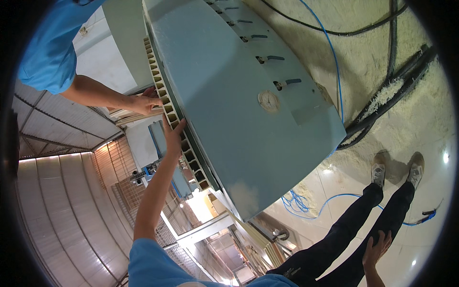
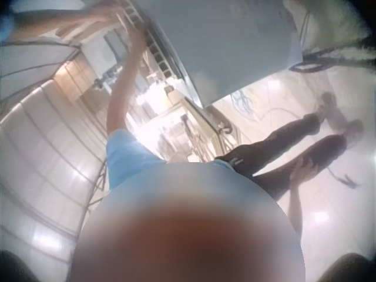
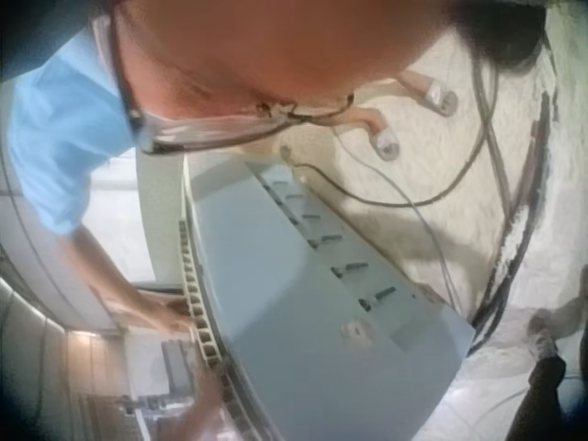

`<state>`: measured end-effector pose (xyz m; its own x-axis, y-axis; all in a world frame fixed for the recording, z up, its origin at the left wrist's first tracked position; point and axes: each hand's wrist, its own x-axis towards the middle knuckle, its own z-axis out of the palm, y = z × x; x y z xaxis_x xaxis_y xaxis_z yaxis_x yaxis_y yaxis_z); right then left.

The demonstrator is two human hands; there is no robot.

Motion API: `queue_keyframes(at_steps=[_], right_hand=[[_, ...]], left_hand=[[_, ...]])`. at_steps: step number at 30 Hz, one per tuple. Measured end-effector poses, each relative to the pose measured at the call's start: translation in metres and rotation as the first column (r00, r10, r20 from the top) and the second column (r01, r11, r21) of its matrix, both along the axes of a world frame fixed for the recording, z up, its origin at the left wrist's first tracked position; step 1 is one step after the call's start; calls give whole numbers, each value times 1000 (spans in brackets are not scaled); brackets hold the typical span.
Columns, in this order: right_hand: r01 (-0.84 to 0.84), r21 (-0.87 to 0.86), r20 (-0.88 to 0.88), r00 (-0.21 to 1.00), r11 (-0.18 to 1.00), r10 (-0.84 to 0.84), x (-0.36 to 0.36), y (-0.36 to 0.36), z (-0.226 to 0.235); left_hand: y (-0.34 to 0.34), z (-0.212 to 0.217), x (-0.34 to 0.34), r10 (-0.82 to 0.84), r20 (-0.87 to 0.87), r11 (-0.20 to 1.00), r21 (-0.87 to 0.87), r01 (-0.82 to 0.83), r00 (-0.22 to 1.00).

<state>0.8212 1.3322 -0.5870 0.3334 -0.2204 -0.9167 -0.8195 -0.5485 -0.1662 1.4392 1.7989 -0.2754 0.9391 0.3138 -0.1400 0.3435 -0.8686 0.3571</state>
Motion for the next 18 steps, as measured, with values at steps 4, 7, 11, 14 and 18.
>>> queue_keyframes(at_steps=[4, 7, 11, 14, 18], right_hand=[[9, 6, 41, 999, 1000, -9, -3, 0, 0], [10, 8, 71, 997, 1000, -11, -6, 0, -2], [10, 10, 80, 997, 1000, -11, -9, -1, -3], [12, 10, 73, 997, 1000, -12, -9, -2, -3], [-3, 24, 98, 995, 1000, 0, -9, -4, -1]], left_hand=[[-6, 0, 0, 36, -10, 999, -34, -36, 999], [-9, 0, 0, 24, -5, 999, -24, -24, 1000], [-7, 1, 0, -8, -3, 1000, -12, 8, 1000], [-1, 1, 1, 31, -2, 1000, 2, -31, 1000], [4, 0, 2, 52, -16, 998, -39, -52, 999]])
